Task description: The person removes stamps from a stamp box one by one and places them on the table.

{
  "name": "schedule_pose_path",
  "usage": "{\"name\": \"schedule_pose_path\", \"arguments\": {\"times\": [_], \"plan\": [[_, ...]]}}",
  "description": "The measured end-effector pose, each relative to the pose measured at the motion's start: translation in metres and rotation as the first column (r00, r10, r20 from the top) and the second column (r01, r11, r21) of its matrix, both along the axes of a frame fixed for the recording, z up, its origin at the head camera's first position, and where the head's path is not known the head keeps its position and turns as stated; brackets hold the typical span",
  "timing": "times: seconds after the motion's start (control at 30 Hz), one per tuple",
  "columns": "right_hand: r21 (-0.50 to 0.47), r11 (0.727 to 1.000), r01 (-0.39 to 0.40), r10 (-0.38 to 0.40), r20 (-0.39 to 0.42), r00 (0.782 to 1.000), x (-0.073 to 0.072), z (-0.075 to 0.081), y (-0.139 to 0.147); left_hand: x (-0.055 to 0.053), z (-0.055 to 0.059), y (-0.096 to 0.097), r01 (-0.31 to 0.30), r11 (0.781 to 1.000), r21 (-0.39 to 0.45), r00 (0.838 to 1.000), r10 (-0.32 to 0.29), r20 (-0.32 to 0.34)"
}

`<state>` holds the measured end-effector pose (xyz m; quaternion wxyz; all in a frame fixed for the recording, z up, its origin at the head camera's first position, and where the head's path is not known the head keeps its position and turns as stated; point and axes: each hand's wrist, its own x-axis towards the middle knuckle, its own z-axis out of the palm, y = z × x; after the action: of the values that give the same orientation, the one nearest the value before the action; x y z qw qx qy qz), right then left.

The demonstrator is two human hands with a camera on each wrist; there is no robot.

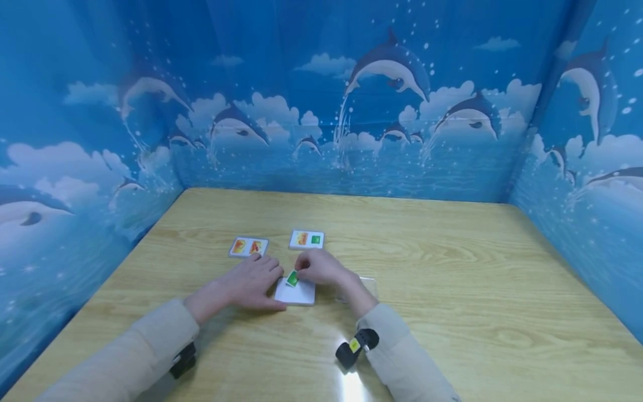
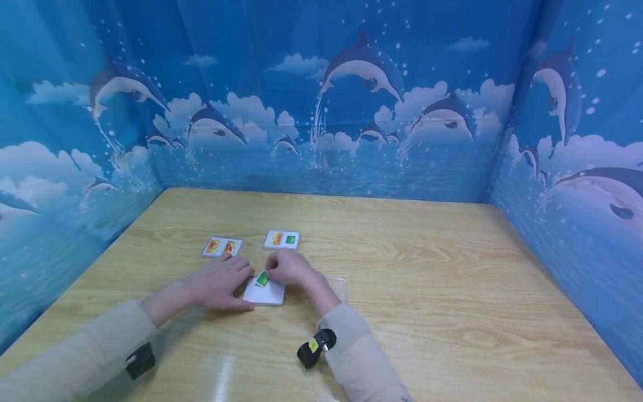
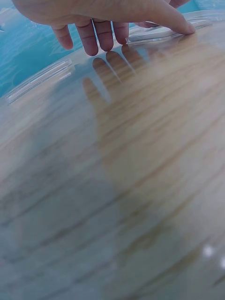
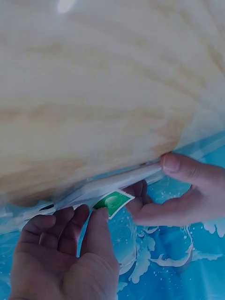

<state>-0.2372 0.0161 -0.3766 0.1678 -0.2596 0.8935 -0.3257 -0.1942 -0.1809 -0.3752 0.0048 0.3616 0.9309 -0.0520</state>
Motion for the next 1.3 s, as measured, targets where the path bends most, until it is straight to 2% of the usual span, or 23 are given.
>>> {"name": "schedule_pose_path", "arguments": {"times": [0.23, 0.63, 0.87, 1.13, 1.3], "plan": [[-0.062, 0.998, -0.005, 0.010, 0.075, 0.997, -0.007, 0.001, 0.008, 0.000, 0.002, 0.001, 0.001, 1.000, 0.001, 1.000, -0.001, 0.014], [-0.144, 0.985, 0.093, -0.070, 0.156, 0.985, -0.014, 0.004, 0.015, 0.000, 0.002, 0.001, 0.002, 1.000, -0.002, 1.000, -0.002, 0.013], [-0.175, 0.974, 0.142, -0.113, 0.169, 0.979, -0.019, 0.004, 0.014, -0.001, 0.001, 0.001, 0.011, 1.000, -0.001, 1.000, -0.011, 0.012], [-0.218, 0.955, 0.201, -0.160, 0.191, 0.968, -0.019, 0.004, 0.007, 0.000, 0.002, 0.001, -0.009, 1.000, -0.005, 0.999, 0.009, 0.033], [-0.202, 0.953, 0.228, -0.193, 0.178, 0.965, -0.020, 0.003, 0.001, 0.000, 0.001, 0.000, -0.019, 1.000, -0.015, 0.999, 0.020, 0.031]]}}
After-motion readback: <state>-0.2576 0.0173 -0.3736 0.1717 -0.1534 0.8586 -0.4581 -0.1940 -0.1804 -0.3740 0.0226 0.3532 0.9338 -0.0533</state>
